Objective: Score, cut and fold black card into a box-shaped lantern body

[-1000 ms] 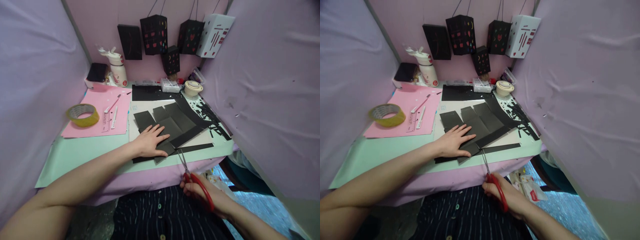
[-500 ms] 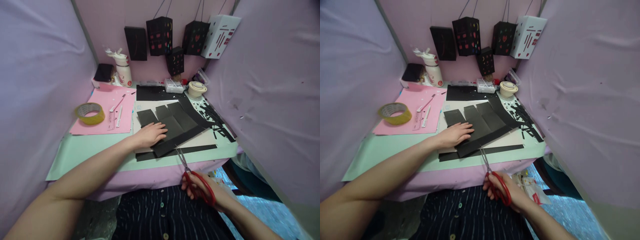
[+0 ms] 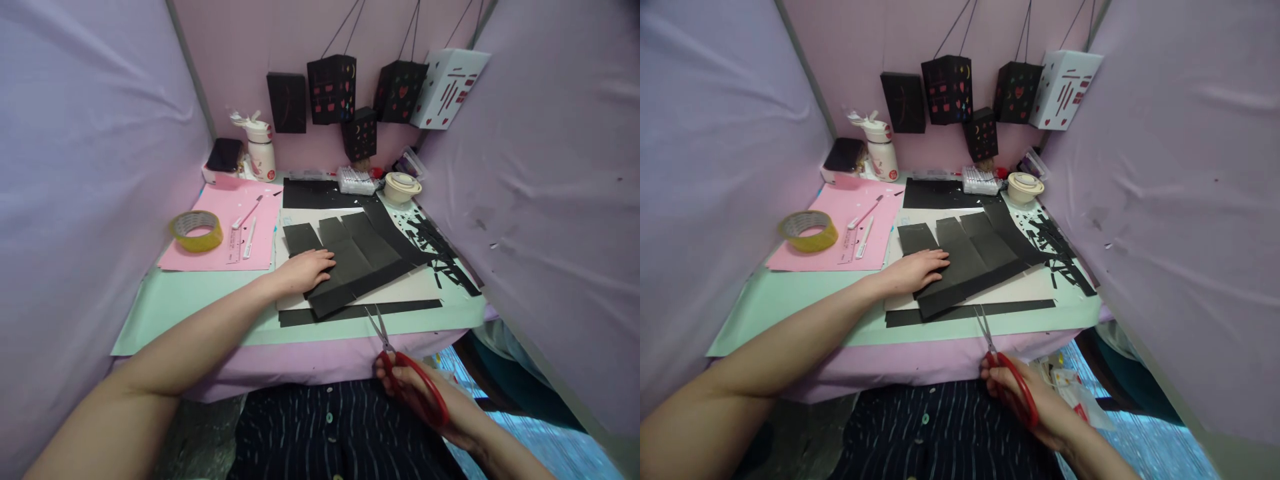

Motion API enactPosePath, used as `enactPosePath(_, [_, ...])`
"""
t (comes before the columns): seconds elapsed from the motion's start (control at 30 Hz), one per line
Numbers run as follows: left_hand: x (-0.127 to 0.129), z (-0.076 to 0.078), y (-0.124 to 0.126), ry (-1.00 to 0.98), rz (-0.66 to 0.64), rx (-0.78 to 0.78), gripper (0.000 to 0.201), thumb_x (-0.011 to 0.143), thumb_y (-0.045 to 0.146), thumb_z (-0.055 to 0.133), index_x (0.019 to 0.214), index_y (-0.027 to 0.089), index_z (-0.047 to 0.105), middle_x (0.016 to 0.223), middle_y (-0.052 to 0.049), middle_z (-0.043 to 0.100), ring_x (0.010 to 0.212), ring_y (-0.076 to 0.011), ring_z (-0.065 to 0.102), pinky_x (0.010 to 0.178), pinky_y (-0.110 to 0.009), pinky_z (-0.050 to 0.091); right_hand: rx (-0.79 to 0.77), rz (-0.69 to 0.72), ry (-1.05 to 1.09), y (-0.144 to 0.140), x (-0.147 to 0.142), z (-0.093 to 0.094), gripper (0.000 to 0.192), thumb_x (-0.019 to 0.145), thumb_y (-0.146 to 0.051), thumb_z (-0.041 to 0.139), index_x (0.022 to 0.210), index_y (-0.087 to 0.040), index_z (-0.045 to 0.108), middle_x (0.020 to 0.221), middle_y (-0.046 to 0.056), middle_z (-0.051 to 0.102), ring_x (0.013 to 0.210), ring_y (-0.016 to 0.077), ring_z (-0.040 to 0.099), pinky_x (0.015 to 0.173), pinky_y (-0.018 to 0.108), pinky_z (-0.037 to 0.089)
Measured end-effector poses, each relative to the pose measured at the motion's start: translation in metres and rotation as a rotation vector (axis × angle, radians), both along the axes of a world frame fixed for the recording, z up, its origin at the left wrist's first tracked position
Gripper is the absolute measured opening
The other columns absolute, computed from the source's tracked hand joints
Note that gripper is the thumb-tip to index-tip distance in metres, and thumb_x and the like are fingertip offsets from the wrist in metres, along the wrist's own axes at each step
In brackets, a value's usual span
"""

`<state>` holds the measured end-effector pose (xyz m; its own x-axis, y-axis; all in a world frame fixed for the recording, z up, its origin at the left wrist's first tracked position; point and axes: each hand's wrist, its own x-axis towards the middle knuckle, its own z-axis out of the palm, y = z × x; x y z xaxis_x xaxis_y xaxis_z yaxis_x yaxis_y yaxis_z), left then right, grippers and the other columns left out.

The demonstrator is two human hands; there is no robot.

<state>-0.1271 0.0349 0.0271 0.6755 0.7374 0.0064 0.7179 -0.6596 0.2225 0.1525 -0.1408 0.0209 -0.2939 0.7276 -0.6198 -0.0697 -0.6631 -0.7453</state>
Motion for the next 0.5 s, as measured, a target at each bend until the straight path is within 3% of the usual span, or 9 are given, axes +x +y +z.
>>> enactPosePath(0.13, [-0.0018,0.0002,0.0001,-0.018,-0.008,0.006,0.038,0.097,0.029,0.046,0.131,0.016,0.057,0.146,-0.009,0.047,0.135,-0.0215,0.043,0.111,-0.033,0.033,-0.066,-0.069,0.134,0.0006,0.0034,-0.0024,0.03,0.077,-0.037,0.076,0.099,-0.018,0.071,0.106,0.008,0.068,0.099,0.0191,0.063,0.1,0.035,0.042])
enactPosePath(0.23, [-0.0024,-0.0004,0.0,-0.023,-0.02,0.014,0.037,0.097,0.03,0.046,0.13,0.017,0.058,0.145,-0.008,0.048,0.134,-0.0215,0.044,0.11,-0.033,0.034,-0.087,-0.043,0.162,0.0007,0.005,-0.0022,0.033,0.08,-0.042,0.073,0.103,-0.017,0.071,0.103,0.009,0.069,0.096,0.0185,0.064,0.098,0.036,0.044])
enactPosePath(0.5, [-0.0028,-0.0042,0.0024,-0.013,-0.039,0.026,0.038,0.098,0.03,0.043,0.13,0.017,0.058,0.145,-0.009,0.049,0.134,-0.022,0.045,0.109,-0.033,0.036,0.004,-0.01,0.054,0.0012,0.0025,-0.0013,0.038,0.079,-0.048,0.071,0.102,-0.017,0.07,0.094,0.008,0.069,0.083,0.0174,0.063,0.076,0.031,0.05])
